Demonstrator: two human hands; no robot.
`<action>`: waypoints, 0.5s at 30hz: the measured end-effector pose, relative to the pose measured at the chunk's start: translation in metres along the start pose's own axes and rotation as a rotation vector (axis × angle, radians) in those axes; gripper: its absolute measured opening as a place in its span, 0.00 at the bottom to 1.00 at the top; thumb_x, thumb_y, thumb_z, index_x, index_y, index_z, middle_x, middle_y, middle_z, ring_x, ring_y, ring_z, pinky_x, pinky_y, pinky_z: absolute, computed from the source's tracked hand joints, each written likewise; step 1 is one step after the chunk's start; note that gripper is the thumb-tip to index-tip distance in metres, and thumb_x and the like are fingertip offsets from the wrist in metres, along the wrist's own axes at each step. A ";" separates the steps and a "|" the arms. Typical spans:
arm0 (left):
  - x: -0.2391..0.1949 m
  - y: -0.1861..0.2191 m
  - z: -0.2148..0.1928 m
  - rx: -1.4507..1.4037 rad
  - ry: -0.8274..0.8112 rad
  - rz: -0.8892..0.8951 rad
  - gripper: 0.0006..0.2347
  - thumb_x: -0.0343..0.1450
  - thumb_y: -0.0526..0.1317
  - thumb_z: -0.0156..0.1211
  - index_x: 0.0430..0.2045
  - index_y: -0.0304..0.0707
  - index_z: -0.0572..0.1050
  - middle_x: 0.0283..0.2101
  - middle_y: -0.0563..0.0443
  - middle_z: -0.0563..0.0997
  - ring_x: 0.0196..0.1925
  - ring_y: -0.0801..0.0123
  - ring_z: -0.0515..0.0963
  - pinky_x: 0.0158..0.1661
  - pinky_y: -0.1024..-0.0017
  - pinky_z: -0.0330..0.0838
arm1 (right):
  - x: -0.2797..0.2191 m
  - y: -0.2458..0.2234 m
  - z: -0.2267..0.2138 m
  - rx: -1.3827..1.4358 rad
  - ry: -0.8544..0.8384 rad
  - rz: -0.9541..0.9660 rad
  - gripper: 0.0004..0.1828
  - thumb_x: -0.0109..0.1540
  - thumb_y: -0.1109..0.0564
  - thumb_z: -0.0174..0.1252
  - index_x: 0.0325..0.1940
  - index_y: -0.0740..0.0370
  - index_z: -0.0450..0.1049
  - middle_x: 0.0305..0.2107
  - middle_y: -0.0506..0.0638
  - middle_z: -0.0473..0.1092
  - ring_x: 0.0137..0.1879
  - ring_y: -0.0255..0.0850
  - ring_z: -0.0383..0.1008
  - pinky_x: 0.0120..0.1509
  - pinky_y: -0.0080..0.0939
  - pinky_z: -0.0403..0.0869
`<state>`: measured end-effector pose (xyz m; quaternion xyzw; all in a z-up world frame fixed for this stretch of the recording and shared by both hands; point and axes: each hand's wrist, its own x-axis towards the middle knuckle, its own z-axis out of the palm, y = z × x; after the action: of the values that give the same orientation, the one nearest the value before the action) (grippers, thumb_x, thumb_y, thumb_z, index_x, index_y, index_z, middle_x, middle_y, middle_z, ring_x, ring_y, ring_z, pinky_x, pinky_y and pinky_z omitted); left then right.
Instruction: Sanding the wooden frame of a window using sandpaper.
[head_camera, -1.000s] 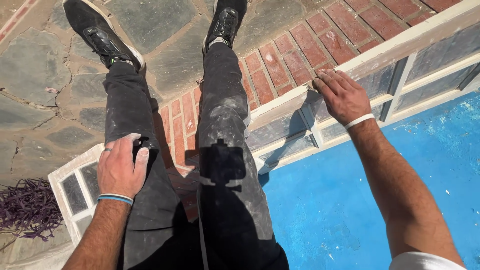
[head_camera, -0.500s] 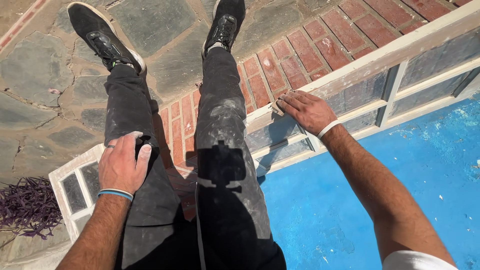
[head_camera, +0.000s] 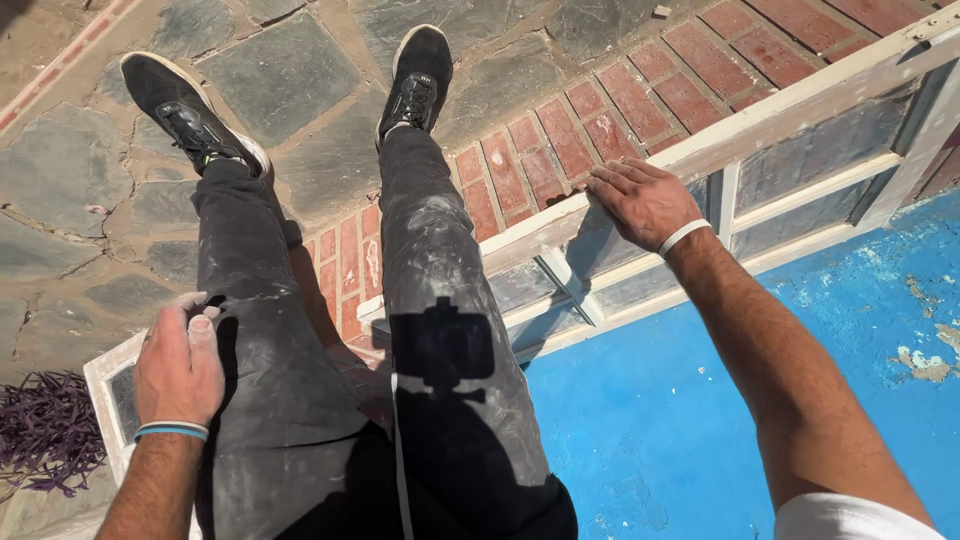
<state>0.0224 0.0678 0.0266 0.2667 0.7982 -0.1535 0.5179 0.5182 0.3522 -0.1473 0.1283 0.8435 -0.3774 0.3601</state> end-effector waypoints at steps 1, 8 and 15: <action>-0.001 0.001 0.000 -0.054 0.047 -0.007 0.16 0.82 0.45 0.42 0.57 0.33 0.70 0.53 0.37 0.80 0.56 0.42 0.77 0.56 0.52 0.68 | -0.011 0.023 -0.015 0.031 0.021 0.056 0.21 0.68 0.51 0.52 0.64 0.59 0.72 0.64 0.54 0.69 0.71 0.48 0.67 0.78 0.48 0.61; -0.005 0.033 -0.009 -0.253 0.144 0.019 0.16 0.83 0.41 0.38 0.58 0.29 0.69 0.52 0.35 0.80 0.55 0.46 0.79 0.58 0.57 0.69 | 0.011 -0.094 0.035 0.078 0.153 0.077 0.24 0.65 0.52 0.49 0.64 0.61 0.71 0.64 0.55 0.69 0.72 0.47 0.65 0.79 0.51 0.58; 0.005 0.043 -0.012 -0.447 0.113 0.104 0.19 0.84 0.44 0.33 0.59 0.28 0.67 0.51 0.36 0.80 0.56 0.52 0.80 0.59 0.60 0.69 | -0.015 -0.017 -0.015 0.019 0.041 0.205 0.23 0.67 0.53 0.48 0.66 0.61 0.71 0.66 0.54 0.67 0.73 0.47 0.64 0.80 0.50 0.57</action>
<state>0.0370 0.1104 0.0284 0.1941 0.8252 0.0691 0.5259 0.5132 0.3525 -0.1207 0.2252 0.8295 -0.3439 0.3781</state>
